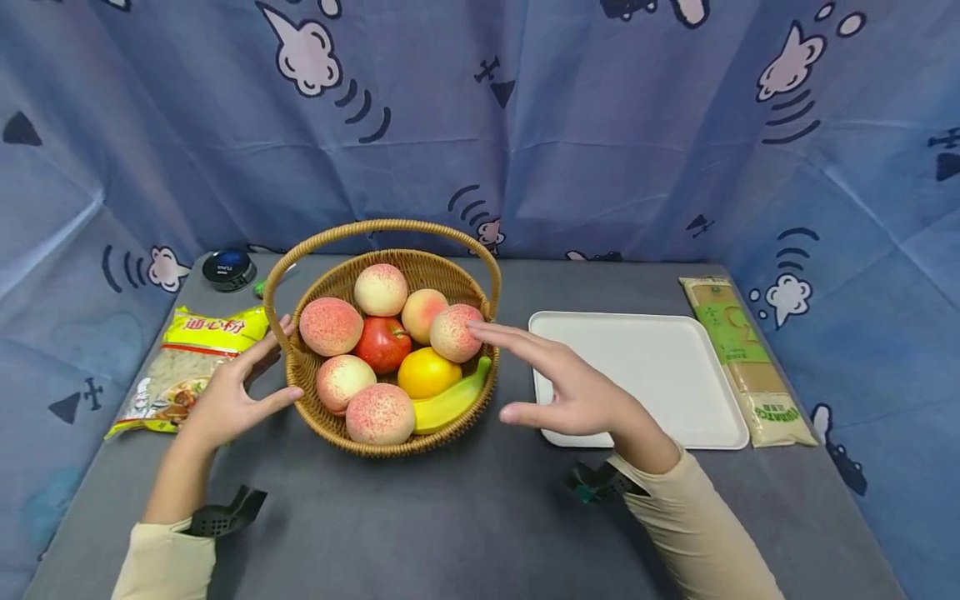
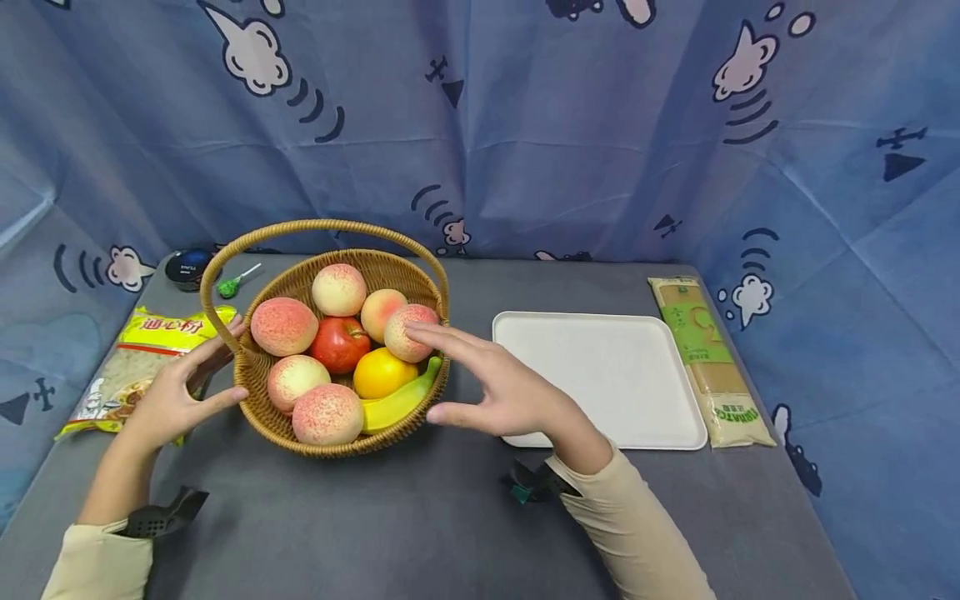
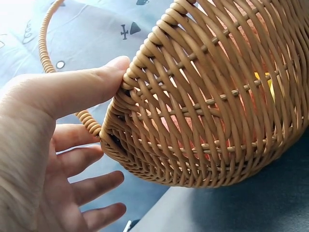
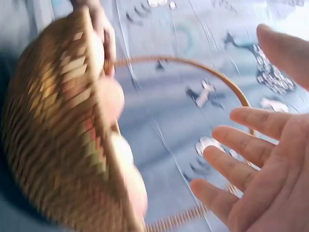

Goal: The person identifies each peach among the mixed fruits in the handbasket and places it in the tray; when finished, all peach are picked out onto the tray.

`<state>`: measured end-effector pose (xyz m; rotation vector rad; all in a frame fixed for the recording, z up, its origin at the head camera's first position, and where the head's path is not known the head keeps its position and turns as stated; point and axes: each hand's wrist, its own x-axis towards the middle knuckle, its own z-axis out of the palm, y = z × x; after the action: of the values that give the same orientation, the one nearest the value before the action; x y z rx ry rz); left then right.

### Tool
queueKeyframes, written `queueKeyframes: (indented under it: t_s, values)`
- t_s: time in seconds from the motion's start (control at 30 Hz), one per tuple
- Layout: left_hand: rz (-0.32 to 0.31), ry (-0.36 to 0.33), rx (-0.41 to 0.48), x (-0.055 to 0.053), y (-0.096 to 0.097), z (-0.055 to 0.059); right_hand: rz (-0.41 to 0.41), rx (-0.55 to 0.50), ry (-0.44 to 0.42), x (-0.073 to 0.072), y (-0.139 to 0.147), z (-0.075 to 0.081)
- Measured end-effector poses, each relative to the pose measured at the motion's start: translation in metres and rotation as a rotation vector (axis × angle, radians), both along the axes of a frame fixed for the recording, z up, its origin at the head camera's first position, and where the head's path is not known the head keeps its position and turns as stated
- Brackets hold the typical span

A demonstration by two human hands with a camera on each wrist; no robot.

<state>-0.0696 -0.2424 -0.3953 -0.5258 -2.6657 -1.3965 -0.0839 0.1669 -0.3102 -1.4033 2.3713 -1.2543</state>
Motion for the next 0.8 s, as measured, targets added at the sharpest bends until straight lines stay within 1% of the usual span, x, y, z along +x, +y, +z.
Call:
queueKeyframes:
  t_s: [0.07, 0.23, 0.33, 0.4, 0.47, 0.57, 0.7, 0.8]
  values:
    - [-0.008, 0.004, 0.026, 0.001, 0.000, -0.001, 0.028, 0.015, 0.005, -0.009, -0.020, 0.003]
    - [-0.025, -0.001, 0.074, 0.001, 0.001, -0.001, 0.042, 0.106, -0.027, -0.036, -0.070, 0.012]
    - [-0.026, -0.009, 0.088, 0.001, 0.001, -0.002, 0.048, 0.176, -0.096, -0.052, -0.096, 0.014]
    - [-0.026, -0.016, 0.097, 0.000, 0.002, -0.002, 0.051, 0.223, -0.159, -0.063, -0.110, 0.011]
    - [-0.026, -0.017, 0.100, 0.000, 0.002, -0.003, 0.054, 0.253, -0.243, -0.073, -0.122, 0.006]
    - [-0.029, -0.022, 0.102, 0.001, 0.002, -0.003, 0.069, 0.257, -0.347, -0.087, -0.138, -0.003]
    - [-0.036, -0.022, 0.107, 0.001, 0.002, -0.004, 0.079, 0.238, -0.433, -0.098, -0.155, -0.012]
    - [-0.039, -0.021, 0.119, 0.001, 0.001, -0.005, 0.059, 0.247, -0.453, -0.102, -0.166, -0.016]
